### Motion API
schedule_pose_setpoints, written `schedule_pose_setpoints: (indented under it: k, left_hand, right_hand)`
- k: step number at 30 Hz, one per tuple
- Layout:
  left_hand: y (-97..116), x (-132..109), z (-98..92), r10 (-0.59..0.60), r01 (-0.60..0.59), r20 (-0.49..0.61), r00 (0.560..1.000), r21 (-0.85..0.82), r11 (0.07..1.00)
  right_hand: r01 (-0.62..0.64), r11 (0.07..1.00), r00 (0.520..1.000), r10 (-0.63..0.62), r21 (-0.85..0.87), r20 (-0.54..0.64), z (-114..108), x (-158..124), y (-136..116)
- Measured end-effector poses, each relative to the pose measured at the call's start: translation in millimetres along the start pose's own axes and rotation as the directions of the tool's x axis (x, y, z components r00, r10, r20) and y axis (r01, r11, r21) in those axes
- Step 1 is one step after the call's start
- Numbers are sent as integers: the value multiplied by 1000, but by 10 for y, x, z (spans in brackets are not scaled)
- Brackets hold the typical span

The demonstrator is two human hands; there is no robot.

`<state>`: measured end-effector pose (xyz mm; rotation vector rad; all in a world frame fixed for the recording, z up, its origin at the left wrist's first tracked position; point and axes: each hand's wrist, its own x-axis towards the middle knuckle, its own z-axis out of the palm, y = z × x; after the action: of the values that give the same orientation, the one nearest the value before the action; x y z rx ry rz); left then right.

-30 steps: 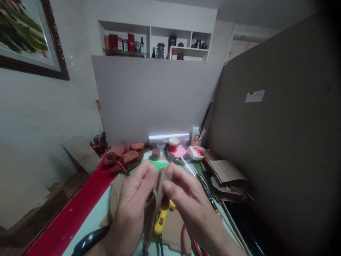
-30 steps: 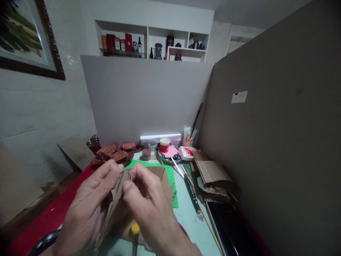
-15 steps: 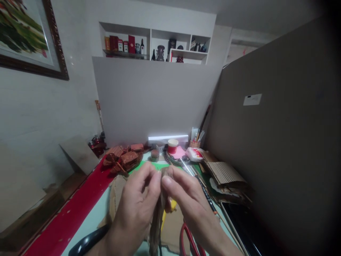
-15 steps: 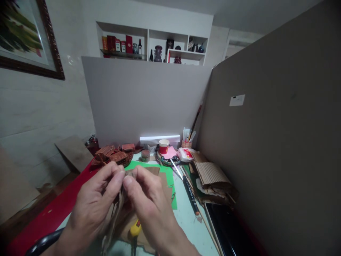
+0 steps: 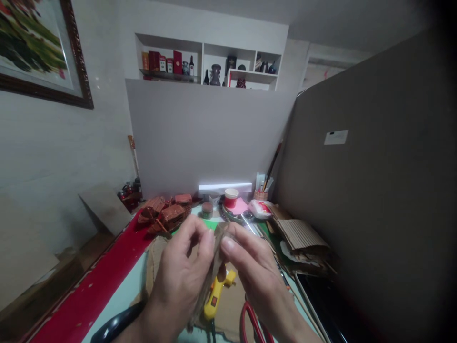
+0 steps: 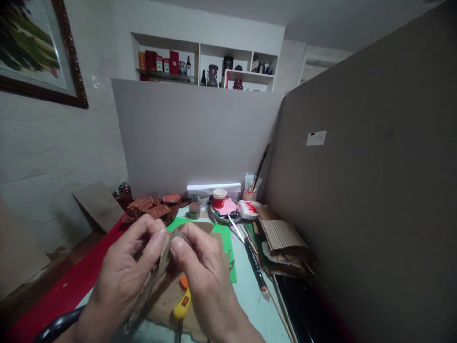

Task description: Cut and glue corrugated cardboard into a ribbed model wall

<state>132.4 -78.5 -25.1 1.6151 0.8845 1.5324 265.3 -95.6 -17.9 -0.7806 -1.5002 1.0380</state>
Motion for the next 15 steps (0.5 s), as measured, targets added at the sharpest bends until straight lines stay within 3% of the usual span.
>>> schedule_pose_setpoints:
  k: [5, 9, 12, 15]
  left_hand:
    - [147, -26, -29, -34, 35, 29, 999, -20, 999]
    - [157, -58, -35, 26, -48, 144, 989, 151, 987]
    - [103, -89, -16, 135, -156, 106, 985, 222, 963]
    - [76, -128, 21, 148, -152, 36, 988, 163, 975]
  right_hand:
    - [26, 991, 997, -36, -133, -73, 1, 1, -62]
    - [37, 981, 987, -66, -191, -147, 0, -5, -111]
    - [25, 973, 983, -66, -228, -173, 18, -16, -109]
    - [-27, 963, 983, -23, -267, -185, 45, -25, -89]
